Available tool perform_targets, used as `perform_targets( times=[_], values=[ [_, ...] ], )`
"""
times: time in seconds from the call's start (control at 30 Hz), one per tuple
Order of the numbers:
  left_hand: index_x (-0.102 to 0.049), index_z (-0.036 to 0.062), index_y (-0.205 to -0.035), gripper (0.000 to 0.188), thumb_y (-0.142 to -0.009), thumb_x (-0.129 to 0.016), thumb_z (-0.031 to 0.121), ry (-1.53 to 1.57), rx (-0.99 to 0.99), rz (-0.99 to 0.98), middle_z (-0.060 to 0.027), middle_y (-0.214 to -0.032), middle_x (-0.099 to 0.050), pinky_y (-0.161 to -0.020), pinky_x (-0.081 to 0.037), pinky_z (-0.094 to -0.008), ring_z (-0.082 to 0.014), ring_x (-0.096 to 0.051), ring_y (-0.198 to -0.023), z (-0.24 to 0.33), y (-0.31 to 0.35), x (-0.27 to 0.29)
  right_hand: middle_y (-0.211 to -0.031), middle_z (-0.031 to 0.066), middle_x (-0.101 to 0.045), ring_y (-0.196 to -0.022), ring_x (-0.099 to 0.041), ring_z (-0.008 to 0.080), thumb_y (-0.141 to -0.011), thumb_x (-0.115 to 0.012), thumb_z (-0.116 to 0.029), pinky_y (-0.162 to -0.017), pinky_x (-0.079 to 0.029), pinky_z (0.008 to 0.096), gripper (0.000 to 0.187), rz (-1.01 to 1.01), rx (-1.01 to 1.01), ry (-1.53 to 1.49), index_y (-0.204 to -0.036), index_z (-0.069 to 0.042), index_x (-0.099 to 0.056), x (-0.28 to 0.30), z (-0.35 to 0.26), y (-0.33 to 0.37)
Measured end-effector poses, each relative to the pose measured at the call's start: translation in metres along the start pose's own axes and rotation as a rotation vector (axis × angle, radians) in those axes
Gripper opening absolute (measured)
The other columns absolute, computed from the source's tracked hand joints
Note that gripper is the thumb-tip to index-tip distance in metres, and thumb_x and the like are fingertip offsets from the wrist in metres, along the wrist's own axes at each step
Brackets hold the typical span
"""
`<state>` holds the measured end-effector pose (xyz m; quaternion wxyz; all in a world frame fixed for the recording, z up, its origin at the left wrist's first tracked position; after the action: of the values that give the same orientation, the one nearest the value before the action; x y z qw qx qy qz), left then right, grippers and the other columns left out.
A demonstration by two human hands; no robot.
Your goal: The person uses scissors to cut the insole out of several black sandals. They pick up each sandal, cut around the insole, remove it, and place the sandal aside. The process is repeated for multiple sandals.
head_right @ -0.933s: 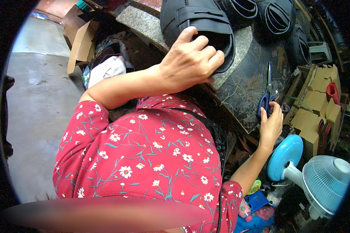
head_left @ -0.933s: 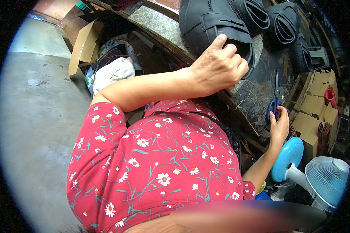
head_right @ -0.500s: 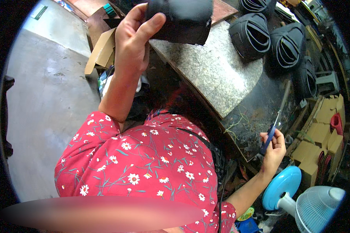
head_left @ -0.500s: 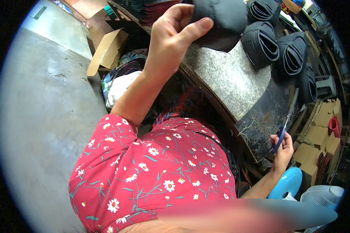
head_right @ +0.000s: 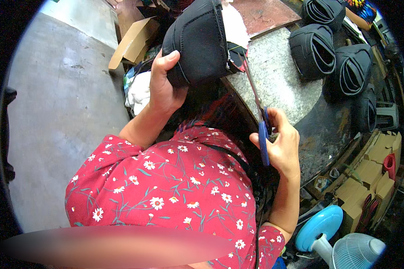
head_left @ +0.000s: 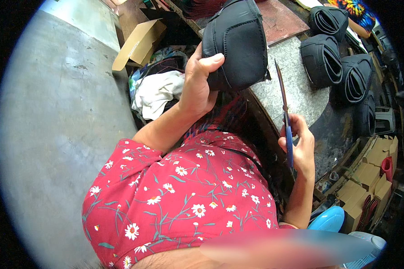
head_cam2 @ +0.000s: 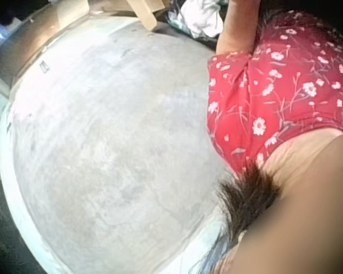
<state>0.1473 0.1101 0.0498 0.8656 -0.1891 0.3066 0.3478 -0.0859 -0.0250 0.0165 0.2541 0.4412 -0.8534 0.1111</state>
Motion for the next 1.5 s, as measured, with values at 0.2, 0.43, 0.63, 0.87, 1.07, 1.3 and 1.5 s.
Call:
perform_targets(
  times=[0.2,0.43,0.63,0.87,1.07,1.3,1.5],
  values=[
    [-0.051,-0.0013,-0.139,0.057,-0.086,-0.057,0.019,-0.006,-0.046,0.035,-0.0135,-0.127,-0.064,-0.098,-0.053,-0.0374,-0.0228,-0.066,-0.112,0.002,0.000,0.013,-0.068,0.0003,-0.061,-0.060,-0.057,0.0050,-0.079,-0.083,-0.007,-0.055,-0.043,0.0221,0.032,-0.122,-0.099,-0.420,-0.100,-0.001,-0.061,-0.020,0.001,0.006],
    [-0.056,-0.0008,-0.134,0.050,-0.088,-0.057,0.020,-0.051,-0.076,0.055,-0.0156,-0.127,-0.066,-0.102,-0.052,-0.0459,-0.0314,-0.066,-0.114,0.004,0.000,0.025,-0.068,0.0055,-0.063,-0.061,-0.060,0.0116,-0.082,-0.081,-0.015,-0.060,-0.049,0.0293,0.028,0.083,-0.012,0.016,-0.099,-0.003,-0.063,0.000,0.012,0.000],
    [-0.050,-0.0047,-0.141,0.064,-0.081,-0.056,0.017,0.026,-0.076,0.017,-0.0175,-0.131,-0.063,-0.106,-0.049,-0.0404,-0.0285,-0.064,-0.118,0.008,0.000,0.018,-0.069,0.0009,-0.063,-0.060,-0.056,0.0062,-0.087,-0.079,-0.014,-0.056,-0.044,0.0254,0.022,0.002,-0.177,-0.210,-0.094,-0.004,-0.061,-0.018,0.035,0.006],
    [-0.050,-0.0051,-0.140,0.063,-0.083,-0.053,0.023,0.255,-0.067,-0.293,-0.0195,-0.134,-0.063,-0.107,-0.048,-0.0424,-0.0309,-0.064,-0.119,0.011,-0.008,0.025,-0.076,0.0009,-0.062,-0.071,-0.060,0.0085,-0.074,-0.083,-0.015,-0.068,-0.048,0.0265,0.038,-0.010,-0.166,-0.030,-0.101,0.000,-0.061,0.035,0.018,0.010],
    [-0.061,-0.0045,-0.118,0.057,-0.088,-0.051,0.043,0.141,0.071,0.058,-0.0169,-0.095,-0.067,-0.076,-0.051,-0.0420,-0.0292,-0.063,-0.081,-0.036,-0.047,0.071,-0.068,0.0101,-0.066,-0.061,-0.065,0.0203,-0.070,-0.088,-0.032,-0.062,-0.049,0.0333,0.045,0.024,-0.135,0.405,-0.098,-0.003,-0.067,0.045,-0.005,-0.003],
    [-0.061,-0.0007,-0.126,0.046,-0.089,-0.057,0.026,0.596,0.347,-0.539,-0.0183,-0.122,-0.069,-0.098,-0.054,-0.0470,-0.0307,-0.069,-0.109,-0.045,-0.055,0.046,-0.070,0.0122,-0.066,-0.062,-0.067,0.0254,-0.066,-0.090,-0.037,-0.061,-0.050,0.0357,0.049,0.044,-0.021,0.556,-0.096,-0.005,-0.068,0.060,-0.038,0.000],
    [-0.067,-0.0059,-0.106,0.048,-0.096,-0.041,0.034,0.492,0.345,-0.571,-0.0149,-0.064,-0.063,-0.050,-0.045,-0.0399,-0.0272,-0.053,-0.048,-0.055,-0.060,0.053,-0.068,0.0106,-0.065,-0.058,-0.064,0.0228,-0.067,-0.090,-0.032,-0.059,-0.048,0.0335,0.045,0.042,-0.084,0.566,-0.094,-0.004,-0.068,0.084,-0.060,0.013]
  ],
)
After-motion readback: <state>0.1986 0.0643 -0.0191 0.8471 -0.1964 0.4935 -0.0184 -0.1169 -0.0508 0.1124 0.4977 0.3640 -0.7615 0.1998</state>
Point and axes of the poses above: each hand's wrist, its own y-axis away from the middle knuckle, its own x-axis out of the back of the hand, z = x × y, the point moved 7 cm from there along -y, towards the middle knuckle
